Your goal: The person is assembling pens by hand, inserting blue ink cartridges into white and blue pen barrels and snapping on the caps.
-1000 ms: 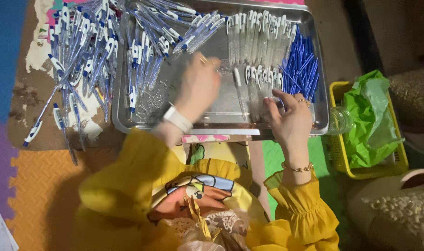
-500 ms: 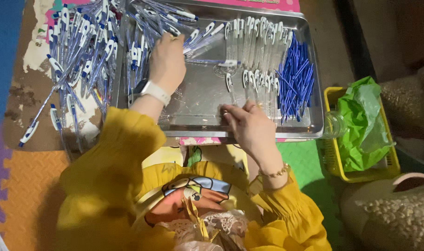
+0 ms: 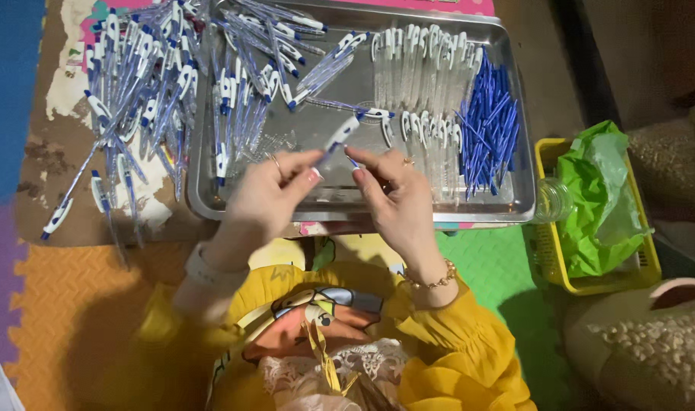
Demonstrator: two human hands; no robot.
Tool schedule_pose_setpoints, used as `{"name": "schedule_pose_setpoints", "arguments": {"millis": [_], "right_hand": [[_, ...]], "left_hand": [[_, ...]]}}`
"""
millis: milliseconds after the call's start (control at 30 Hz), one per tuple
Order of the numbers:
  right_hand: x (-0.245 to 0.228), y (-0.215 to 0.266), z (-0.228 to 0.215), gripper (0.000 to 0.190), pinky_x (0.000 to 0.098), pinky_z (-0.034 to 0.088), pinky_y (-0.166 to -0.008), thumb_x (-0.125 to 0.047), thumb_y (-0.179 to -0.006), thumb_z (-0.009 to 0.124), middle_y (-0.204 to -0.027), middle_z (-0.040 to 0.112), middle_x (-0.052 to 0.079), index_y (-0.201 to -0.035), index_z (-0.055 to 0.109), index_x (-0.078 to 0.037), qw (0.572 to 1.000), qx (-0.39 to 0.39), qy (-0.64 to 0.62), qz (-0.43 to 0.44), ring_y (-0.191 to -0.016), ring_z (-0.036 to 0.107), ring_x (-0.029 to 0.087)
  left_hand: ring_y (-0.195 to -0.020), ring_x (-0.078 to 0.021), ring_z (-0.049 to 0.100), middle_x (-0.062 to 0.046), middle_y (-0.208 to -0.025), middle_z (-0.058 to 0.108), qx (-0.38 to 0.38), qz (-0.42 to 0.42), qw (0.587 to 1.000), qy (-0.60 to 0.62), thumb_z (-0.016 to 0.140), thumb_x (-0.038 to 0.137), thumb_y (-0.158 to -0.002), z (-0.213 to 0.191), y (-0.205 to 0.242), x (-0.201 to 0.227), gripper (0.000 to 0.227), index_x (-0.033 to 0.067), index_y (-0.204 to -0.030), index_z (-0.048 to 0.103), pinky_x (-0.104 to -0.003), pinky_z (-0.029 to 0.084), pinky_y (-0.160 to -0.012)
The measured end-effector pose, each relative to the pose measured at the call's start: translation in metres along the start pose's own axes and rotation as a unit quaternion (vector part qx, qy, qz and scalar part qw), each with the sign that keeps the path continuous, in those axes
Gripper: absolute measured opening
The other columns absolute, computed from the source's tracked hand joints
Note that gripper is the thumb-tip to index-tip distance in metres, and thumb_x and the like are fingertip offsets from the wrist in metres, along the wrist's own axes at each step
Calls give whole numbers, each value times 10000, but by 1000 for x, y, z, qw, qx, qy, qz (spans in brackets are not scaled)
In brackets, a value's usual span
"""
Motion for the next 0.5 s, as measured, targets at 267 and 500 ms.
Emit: {"name": "schedule_pose_setpoints", "arguments": {"millis": [267, 500], "right_hand": [[6, 4, 6, 140, 217, 475, -627, -143, -968, 811, -867, 646, 56, -1106, 834, -127, 998, 44, -40, 24, -732, 601, 104], [1, 6, 7, 152, 230, 449, -699, -144, -957, 829, -807, 587, 66, -1107, 847, -123, 998, 36, -49, 28, -767, 539, 101]], "left_hand": [[-1029, -189, 696, -127, -1118, 784, -15, 17, 996, 81, 643, 227, -1030, 5, 16, 6, 351, 101, -1343, 741, -367, 567, -904], [-945, -141, 729, -71, -1010, 778, 16, 43, 995, 84, 714, 146, -980, 4, 22, -4, 308, 122, -1277, 795, -301, 611, -828]]}}
Point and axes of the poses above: each hand's wrist, its own y-axis away from the middle knuckle, its own z-axis out of the palm, x = y × z, the point moved 6 cm from there along -y, towards the middle knuckle
